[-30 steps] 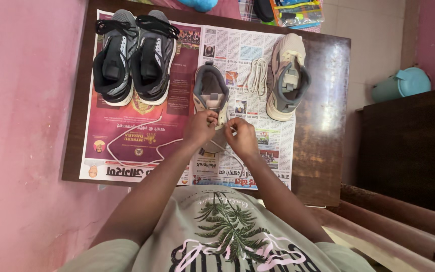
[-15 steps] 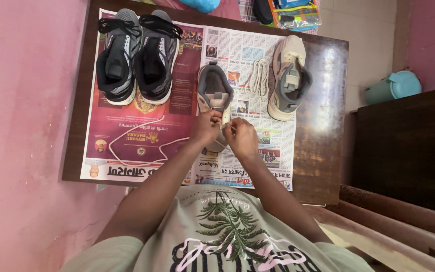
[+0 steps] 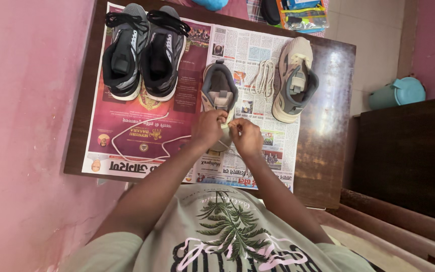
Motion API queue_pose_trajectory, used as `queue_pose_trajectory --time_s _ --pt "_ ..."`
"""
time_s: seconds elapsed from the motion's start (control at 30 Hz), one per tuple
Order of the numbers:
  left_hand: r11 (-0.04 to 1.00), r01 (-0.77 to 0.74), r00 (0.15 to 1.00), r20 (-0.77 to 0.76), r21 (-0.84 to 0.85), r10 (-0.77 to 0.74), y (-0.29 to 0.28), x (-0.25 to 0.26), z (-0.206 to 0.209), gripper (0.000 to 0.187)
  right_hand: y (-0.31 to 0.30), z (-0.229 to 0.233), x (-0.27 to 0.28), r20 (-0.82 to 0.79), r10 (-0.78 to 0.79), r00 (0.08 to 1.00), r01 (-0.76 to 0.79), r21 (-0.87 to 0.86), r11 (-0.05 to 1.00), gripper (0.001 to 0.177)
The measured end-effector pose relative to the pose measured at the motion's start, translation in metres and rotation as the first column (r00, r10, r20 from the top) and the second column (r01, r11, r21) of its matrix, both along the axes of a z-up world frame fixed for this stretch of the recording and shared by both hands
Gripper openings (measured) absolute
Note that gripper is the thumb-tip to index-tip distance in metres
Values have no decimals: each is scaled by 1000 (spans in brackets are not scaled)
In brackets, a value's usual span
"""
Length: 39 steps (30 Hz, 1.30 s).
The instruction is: The person removes the laces from a pair of light-colored sneakers placed on a newspaper-covered table, then re-laces the same shoes by threading the laces through the eyelets and tying them.
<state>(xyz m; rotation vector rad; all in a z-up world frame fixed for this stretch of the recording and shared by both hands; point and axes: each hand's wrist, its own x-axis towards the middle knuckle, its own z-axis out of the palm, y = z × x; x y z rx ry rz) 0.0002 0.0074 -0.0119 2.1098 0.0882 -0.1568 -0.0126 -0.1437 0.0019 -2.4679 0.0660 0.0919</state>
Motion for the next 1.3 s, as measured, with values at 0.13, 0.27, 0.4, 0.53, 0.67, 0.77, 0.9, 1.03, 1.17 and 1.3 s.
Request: queue_pose_trajectory --time_s 0.13,0.27,0.4,0.53,0.67,0.77,0.9,1.03,1.17,1.3 --pt "953 89 962 222 290 -157 0 1 -6 18 -5 -5 -1 40 -13 999 8 108 994 11" --pt "942 141 958 200 305 -207 2 13 -13 18 -8 -9 2 46 -58 997 50 166 985 16" --pt "914 276 954 31 299 -298 13 24 -13 18 -11 -12 4 28 -39 999 36 99 994 15" --pt "873 311 918 121 377 -379 14 29 -9 18 -12 -11 9 -48 -50 998 53 77 996 13" --pt "851 323 894 160 415 -417 14 26 -17 18 -15 -8 14 -40 39 998 -30 192 981 21" --pt "889 304 893 222 342 -390 14 20 -27 20 -12 -1 24 -165 19 986 4 140 990 37" --pt "913 269 879 309 307 -363 11 16 -33 31 1 12 40 -261 -25 965 -4 -111 994 56" --pt "914 268 884 299 306 -360 13 12 -31 36 8 14 40 -225 16 974 -59 -187 981 51" --pt "904 266 893 269 334 -362 14 8 -26 32 7 2 32 82 140 987 -123 -186 975 39" --pt "914 231 889 310 332 -337 15 2 -20 31 3 -6 30 59 144 988 -132 -167 977 33"
